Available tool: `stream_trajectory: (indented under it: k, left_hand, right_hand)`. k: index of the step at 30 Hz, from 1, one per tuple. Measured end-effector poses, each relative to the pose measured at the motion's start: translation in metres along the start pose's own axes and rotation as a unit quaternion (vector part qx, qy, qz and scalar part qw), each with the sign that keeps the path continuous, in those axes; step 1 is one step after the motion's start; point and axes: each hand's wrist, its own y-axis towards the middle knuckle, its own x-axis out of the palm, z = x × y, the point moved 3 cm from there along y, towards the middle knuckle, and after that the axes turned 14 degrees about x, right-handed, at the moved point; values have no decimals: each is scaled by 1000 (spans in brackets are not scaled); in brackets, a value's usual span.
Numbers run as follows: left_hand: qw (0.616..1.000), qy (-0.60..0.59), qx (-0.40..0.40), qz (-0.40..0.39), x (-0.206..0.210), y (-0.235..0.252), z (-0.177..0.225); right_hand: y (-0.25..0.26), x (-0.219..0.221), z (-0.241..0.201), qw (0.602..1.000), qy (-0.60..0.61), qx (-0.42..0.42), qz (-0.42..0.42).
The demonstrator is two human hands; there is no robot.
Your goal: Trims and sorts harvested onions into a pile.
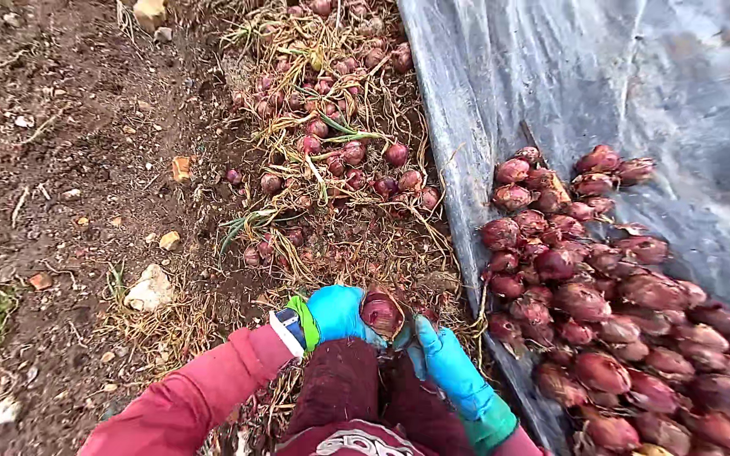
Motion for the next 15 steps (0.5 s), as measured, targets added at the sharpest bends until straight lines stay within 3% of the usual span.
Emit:
stream_trajectory:
  k: [2,4,5,7,8,10,12,15]
  left_hand:
    - [993,-81,-39,83,5,-9,5]
    - [983,-132,-17,130,17,-21,31]
    - [988,-103,21,111,27,-26,51]
    - [991,10,135,-3,54,-33,102]
    - [979,50,191,-49,66,-33,124]
    - [968,69,234,-60,69,-28,148]
    - [981,48,189,16,48,-4,134]
    - [994,17,34,99,15,51,49]
  right_hand:
    - [-23,-9,15,998,51,-15,16]
    - [-40,-13,34,999,28,20,29]
    - [-49,-14,44,999,-10,30,10]
    - [-71,-19,53,999,-37,0,-4]
    - [-84,-23,53,999,-22,-22,13]
    - [-109,-37,59,993,35,-72,87]
    - [-123,-63,67,968,129,-121,176]
    - [-125,-109,92,921,238,-91,294]
